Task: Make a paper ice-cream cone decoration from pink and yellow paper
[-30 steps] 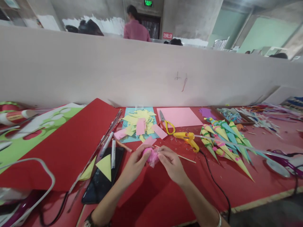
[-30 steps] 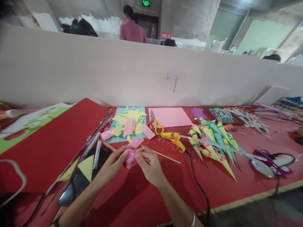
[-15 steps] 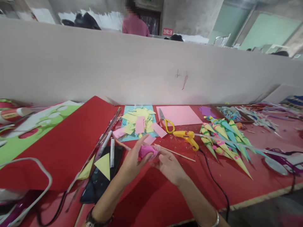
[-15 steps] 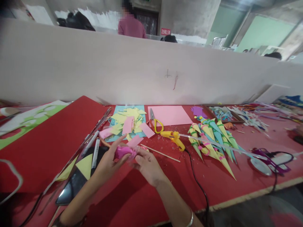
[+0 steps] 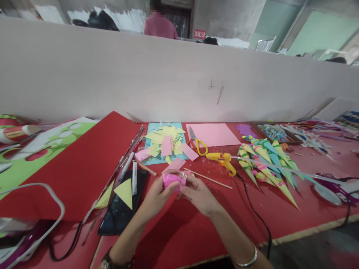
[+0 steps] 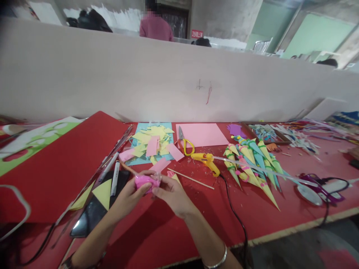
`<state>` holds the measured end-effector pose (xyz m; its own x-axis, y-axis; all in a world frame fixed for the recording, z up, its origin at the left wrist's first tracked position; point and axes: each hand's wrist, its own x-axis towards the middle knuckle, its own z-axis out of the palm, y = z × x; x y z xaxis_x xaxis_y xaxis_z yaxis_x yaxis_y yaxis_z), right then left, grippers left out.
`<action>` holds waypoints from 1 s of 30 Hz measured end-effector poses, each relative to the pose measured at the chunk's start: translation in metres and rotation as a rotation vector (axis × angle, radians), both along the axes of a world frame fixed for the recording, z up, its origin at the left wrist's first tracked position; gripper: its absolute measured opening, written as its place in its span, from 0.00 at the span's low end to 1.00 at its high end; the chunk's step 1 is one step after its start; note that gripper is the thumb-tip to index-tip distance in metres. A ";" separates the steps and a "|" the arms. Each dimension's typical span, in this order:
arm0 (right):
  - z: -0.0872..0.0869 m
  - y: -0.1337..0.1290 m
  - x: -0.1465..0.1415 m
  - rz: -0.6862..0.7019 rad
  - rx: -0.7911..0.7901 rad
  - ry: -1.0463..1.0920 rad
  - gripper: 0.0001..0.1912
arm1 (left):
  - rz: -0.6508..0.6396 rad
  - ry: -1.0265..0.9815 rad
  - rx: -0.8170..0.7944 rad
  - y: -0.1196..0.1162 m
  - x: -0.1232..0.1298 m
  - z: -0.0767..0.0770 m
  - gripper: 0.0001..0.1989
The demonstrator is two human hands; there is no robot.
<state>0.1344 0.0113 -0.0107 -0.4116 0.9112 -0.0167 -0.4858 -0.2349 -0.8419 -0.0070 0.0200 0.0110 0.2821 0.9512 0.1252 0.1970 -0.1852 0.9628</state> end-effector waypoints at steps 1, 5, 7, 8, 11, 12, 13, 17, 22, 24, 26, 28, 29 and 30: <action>-0.001 0.000 0.000 0.026 -0.057 0.034 0.15 | -0.018 -0.011 -0.023 0.001 -0.002 0.000 0.13; -0.007 -0.001 -0.003 0.122 -0.221 0.150 0.17 | -0.054 0.009 -0.089 0.006 -0.013 0.003 0.14; -0.008 -0.002 -0.005 0.144 -0.267 0.205 0.17 | -0.051 0.025 -0.081 0.008 -0.016 0.004 0.14; -0.008 -0.002 -0.006 0.139 -0.296 0.230 0.17 | -0.049 0.032 -0.070 0.009 -0.018 0.005 0.14; -0.005 0.001 -0.008 0.056 -0.415 0.310 0.15 | -0.031 0.054 -0.034 0.009 -0.019 0.007 0.12; -0.004 0.002 -0.008 0.010 -0.448 0.340 0.14 | -0.029 0.060 -0.026 0.009 -0.019 0.007 0.12; -0.003 0.003 -0.007 -0.039 -0.471 0.365 0.14 | -0.027 0.067 -0.020 0.008 -0.019 0.008 0.12; -0.001 0.008 0.000 -0.203 -0.425 0.334 0.12 | 0.008 0.109 -0.017 0.008 -0.024 0.009 0.12; -0.004 0.009 0.007 -0.310 -0.229 0.161 0.12 | 0.127 0.158 -0.009 0.008 -0.035 0.007 0.14; -0.006 0.009 0.010 -0.332 -0.194 0.121 0.10 | 0.158 0.171 -0.021 0.008 -0.038 0.006 0.15; -0.008 0.009 0.012 -0.360 -0.159 0.082 0.08 | 0.156 0.178 -0.032 0.008 -0.040 0.007 0.16; -0.009 0.009 0.014 -0.378 -0.128 0.065 0.08 | 0.138 0.184 -0.045 0.007 -0.041 0.007 0.16; -0.009 0.009 0.015 -0.379 -0.112 0.068 0.09 | 0.129 0.190 -0.053 0.006 -0.041 0.007 0.16; -0.008 0.009 0.016 -0.372 -0.097 0.072 0.10 | 0.122 0.197 -0.062 0.006 -0.041 0.007 0.17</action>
